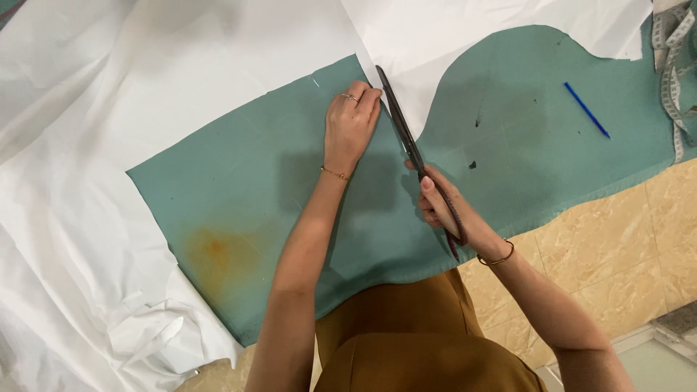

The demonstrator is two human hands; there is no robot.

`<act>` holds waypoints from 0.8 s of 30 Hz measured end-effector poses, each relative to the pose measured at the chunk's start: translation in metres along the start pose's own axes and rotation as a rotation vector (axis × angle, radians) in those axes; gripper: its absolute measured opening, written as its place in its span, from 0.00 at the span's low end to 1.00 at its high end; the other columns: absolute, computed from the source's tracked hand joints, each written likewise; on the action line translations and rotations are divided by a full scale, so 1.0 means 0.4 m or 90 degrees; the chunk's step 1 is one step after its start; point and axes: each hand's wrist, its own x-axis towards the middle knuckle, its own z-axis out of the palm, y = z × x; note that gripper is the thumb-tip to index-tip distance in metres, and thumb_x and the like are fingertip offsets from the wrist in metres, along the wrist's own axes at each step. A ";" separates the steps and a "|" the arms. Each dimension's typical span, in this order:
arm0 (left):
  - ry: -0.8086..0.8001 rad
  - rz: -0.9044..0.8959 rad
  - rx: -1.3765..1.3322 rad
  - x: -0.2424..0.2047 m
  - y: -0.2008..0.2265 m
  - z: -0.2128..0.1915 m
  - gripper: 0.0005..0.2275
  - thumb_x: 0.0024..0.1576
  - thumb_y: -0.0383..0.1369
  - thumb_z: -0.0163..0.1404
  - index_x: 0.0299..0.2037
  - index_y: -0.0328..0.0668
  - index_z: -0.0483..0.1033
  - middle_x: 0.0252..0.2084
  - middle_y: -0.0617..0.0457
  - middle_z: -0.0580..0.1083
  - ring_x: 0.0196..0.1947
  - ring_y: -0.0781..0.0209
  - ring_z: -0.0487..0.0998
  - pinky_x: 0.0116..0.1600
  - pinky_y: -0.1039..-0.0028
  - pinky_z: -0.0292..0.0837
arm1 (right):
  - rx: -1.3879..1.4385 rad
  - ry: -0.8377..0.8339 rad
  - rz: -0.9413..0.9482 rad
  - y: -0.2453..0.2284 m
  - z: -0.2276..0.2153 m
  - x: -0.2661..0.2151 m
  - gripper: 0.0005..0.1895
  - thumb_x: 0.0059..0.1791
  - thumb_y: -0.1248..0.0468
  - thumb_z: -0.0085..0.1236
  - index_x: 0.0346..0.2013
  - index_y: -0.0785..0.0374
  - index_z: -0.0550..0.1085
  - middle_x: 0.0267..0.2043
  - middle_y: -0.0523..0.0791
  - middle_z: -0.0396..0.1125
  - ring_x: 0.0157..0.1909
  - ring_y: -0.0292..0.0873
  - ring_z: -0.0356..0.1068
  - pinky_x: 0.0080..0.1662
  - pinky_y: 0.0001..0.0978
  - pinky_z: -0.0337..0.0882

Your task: The recorder uses sewing scissors to cut out patterns from a piece of white fabric on a workstation.

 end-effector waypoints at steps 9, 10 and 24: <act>0.013 0.002 -0.019 0.004 -0.002 -0.001 0.04 0.56 0.24 0.58 0.39 0.38 0.77 0.39 0.55 0.71 0.33 0.58 0.75 0.44 0.66 0.71 | -0.024 -0.008 0.049 -0.046 -0.037 0.039 0.35 0.54 0.40 0.37 0.70 0.54 0.61 0.20 0.32 0.43 0.20 0.28 0.43 0.23 0.23 0.47; 0.011 -0.004 -0.024 0.006 0.002 -0.006 0.04 0.56 0.24 0.58 0.38 0.37 0.77 0.39 0.54 0.71 0.33 0.57 0.74 0.43 0.65 0.71 | -0.023 -0.014 0.046 -0.050 -0.040 0.047 0.34 0.54 0.40 0.36 0.69 0.55 0.61 0.20 0.33 0.44 0.20 0.28 0.44 0.23 0.23 0.47; 0.013 -0.013 -0.026 0.010 0.004 -0.014 0.04 0.56 0.24 0.58 0.37 0.37 0.76 0.38 0.54 0.72 0.33 0.56 0.75 0.43 0.66 0.70 | -0.062 -0.029 0.047 -0.080 -0.054 0.083 0.32 0.54 0.41 0.38 0.65 0.57 0.65 0.18 0.34 0.44 0.18 0.29 0.43 0.22 0.25 0.48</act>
